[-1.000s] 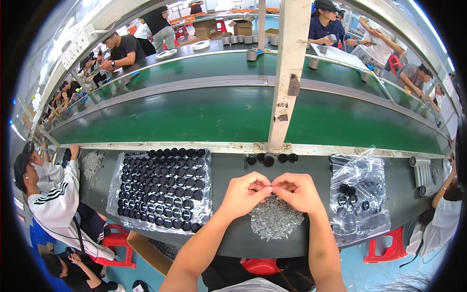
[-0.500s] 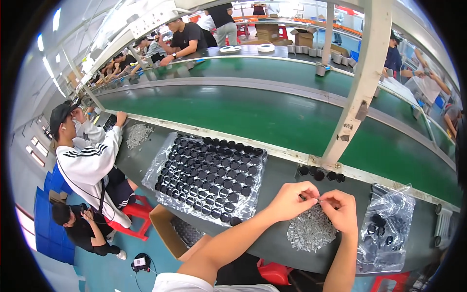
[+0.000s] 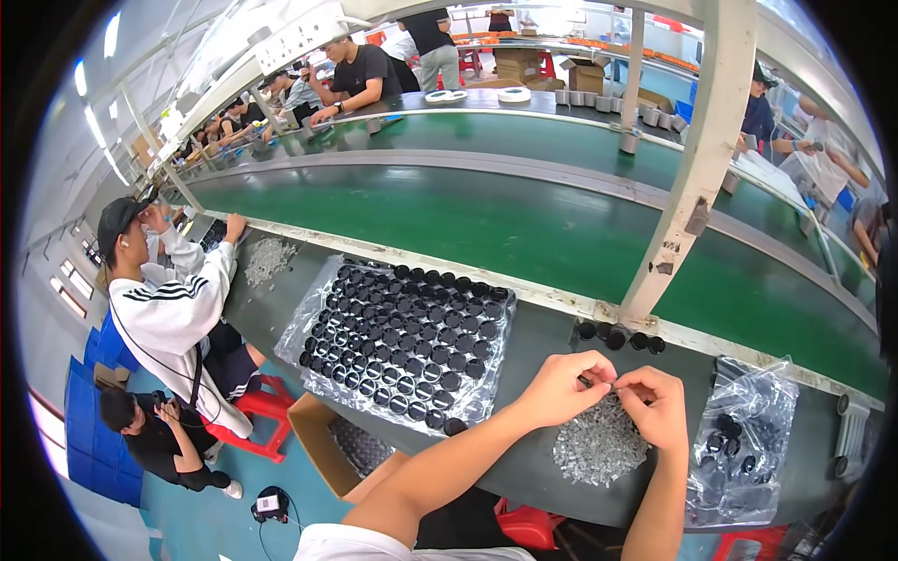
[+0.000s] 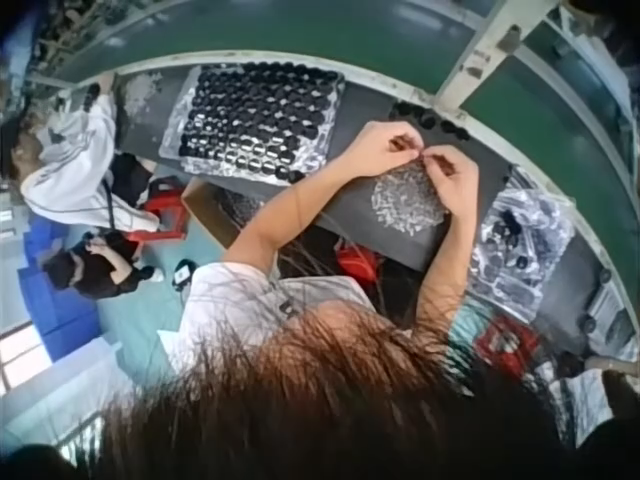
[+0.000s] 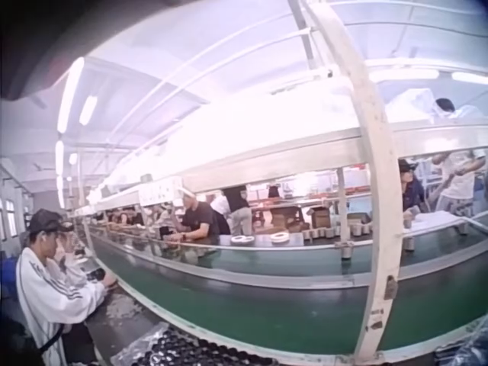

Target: The person assembles small plastic components by hand at a manual assembly station.

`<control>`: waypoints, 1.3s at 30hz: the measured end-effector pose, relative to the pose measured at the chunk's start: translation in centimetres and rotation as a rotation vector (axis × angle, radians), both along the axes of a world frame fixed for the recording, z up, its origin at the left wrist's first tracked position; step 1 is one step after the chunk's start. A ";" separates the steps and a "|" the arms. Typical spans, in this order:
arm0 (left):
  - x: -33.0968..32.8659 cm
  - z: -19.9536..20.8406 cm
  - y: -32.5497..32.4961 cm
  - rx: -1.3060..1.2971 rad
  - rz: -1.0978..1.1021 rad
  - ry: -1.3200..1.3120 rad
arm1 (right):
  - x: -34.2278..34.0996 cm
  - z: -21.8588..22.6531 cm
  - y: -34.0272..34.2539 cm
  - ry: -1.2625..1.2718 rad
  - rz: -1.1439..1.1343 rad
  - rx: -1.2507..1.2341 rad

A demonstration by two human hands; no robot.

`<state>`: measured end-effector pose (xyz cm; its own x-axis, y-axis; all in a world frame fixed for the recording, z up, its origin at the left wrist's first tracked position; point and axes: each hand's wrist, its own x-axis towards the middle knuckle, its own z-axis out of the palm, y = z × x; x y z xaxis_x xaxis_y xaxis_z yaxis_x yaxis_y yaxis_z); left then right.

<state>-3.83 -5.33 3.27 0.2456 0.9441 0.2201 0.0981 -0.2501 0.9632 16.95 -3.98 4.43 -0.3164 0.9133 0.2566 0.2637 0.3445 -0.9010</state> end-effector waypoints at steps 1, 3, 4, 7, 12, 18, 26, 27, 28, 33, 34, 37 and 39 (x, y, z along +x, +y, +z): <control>0.0 0.0 0.0 -0.001 0.007 0.007 | -0.1 0.1 0.0 -0.005 0.008 0.003; -0.1 0.0 -0.1 0.001 0.005 0.012 | -0.2 0.2 0.0 -0.008 0.010 0.006; -0.1 0.0 -0.1 0.003 0.005 0.016 | -0.2 0.2 0.0 -0.010 0.013 0.009; -0.1 -0.1 -0.1 0.004 0.004 0.028 | -0.4 0.5 -0.2 -0.007 0.016 0.018; 0.1 -0.2 -0.2 0.002 0.006 0.012 | -0.1 0.5 -0.4 -0.036 0.002 0.027; 0.1 0.0 -0.2 0.005 0.037 0.023 | -0.2 0.8 -0.4 -0.060 0.010 0.027; 0.1 -0.1 0.1 -0.086 0.028 -0.060 | 0.1 0.4 0.1 -0.032 0.010 0.048; 0.1 -0.2 0.1 -0.082 0.029 -0.063 | 0.2 0.3 0.1 -0.013 0.013 0.056; 0.1 -0.5 0.3 -0.095 0.007 -0.081 | 0.3 0.3 0.1 -0.015 0.008 0.052; 0.2 -0.4 0.0 -0.105 0.007 -0.084 | 0.4 0.2 -0.1 -0.025 -0.008 0.038; 0.2 -0.3 0.0 -0.108 0.006 -0.089 | 0.4 0.2 -0.1 -0.025 -0.008 0.036; 0.1 -0.3 0.0 -0.104 0.011 -0.076 | 0.3 0.4 -0.1 -0.033 -0.019 0.014; 0.1 -0.3 0.0 -0.104 0.003 -0.079 | 0.3 0.5 -0.1 -0.050 -0.027 0.026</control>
